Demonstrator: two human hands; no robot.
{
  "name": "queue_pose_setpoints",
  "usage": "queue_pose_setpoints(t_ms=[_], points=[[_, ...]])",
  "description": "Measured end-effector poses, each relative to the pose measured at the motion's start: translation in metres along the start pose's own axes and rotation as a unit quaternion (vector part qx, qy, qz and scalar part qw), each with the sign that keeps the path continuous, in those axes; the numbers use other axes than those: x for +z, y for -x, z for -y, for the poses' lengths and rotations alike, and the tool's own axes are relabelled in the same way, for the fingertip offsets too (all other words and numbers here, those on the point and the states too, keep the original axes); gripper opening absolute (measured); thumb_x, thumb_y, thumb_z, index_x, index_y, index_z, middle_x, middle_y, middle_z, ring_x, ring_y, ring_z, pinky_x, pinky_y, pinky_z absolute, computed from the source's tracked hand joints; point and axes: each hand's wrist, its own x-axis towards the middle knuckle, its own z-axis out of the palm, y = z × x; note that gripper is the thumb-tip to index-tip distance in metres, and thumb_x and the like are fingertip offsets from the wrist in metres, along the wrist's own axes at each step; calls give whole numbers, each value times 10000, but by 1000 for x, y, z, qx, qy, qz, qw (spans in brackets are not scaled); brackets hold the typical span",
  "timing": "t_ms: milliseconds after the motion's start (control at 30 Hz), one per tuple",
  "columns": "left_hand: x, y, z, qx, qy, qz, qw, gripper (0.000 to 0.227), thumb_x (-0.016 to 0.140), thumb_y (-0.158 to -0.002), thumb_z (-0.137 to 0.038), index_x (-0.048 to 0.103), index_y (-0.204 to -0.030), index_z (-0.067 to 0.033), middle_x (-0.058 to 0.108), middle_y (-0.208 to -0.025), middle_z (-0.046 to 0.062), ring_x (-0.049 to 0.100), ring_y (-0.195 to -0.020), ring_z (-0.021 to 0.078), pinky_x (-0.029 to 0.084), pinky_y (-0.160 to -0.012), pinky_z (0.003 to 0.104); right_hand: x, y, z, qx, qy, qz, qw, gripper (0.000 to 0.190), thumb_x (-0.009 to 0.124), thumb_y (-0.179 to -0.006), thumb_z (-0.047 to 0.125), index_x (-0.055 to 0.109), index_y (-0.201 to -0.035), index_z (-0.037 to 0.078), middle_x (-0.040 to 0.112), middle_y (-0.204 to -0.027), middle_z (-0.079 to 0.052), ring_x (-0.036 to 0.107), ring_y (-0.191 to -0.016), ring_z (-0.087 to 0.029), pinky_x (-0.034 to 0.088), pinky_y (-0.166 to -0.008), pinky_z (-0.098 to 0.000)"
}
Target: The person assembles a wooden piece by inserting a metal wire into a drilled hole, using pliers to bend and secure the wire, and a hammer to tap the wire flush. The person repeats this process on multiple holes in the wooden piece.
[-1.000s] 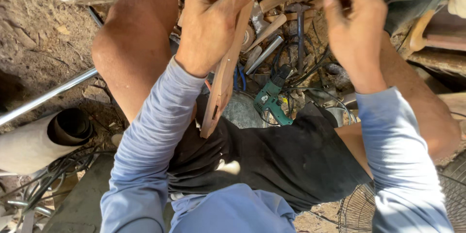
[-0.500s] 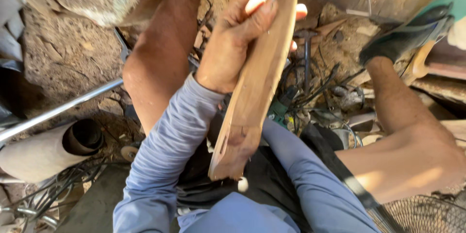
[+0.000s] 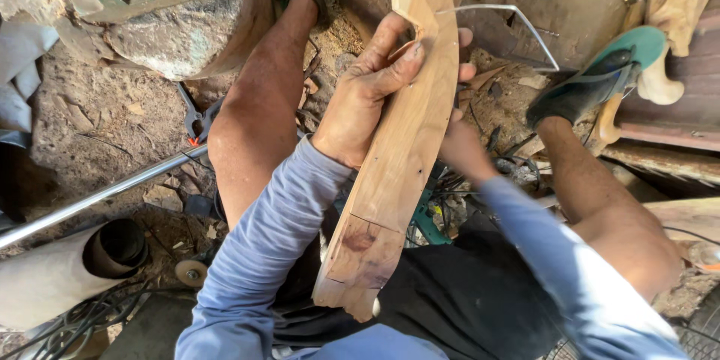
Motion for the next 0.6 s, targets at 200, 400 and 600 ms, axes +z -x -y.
queue_pose_setpoints(t_ms=[200, 400, 600], points=[[7, -2, 0, -5, -24, 30, 999, 567, 567, -1108, -137, 324, -1620, -109, 560, -1489, 218, 643, -1277, 349, 618, -927, 480, -146, 51, 52, -358, 228, -296, 855, 348, 849, -900, 72, 696, -1196, -28, 600, -1365, -194, 540, -1252, -376, 386, -1073, -495], [10, -6, 9, -10, -58, -7, 998, 586, 587, -1074, -120, 334, -1602, -79, 584, -1399, 205, 665, -1211, 347, 629, -880, 487, -153, 60, 79, -390, 256, -287, 836, 379, 889, -944, 112, 687, -1227, -37, 532, -1489, -154, 524, -1269, -309, 336, -1058, -483], [11, -4, 13, -7, -73, -3, 997, 599, 603, -1090, -104, 349, -1631, -65, 583, -1416, 220, 665, -1231, 347, 618, -933, 488, -150, 56, 74, -401, 255, -277, 835, 351, 890, -945, 87, 663, -1186, -31, 509, -1512, -145, 533, -1272, -321, 346, -1086, -473]])
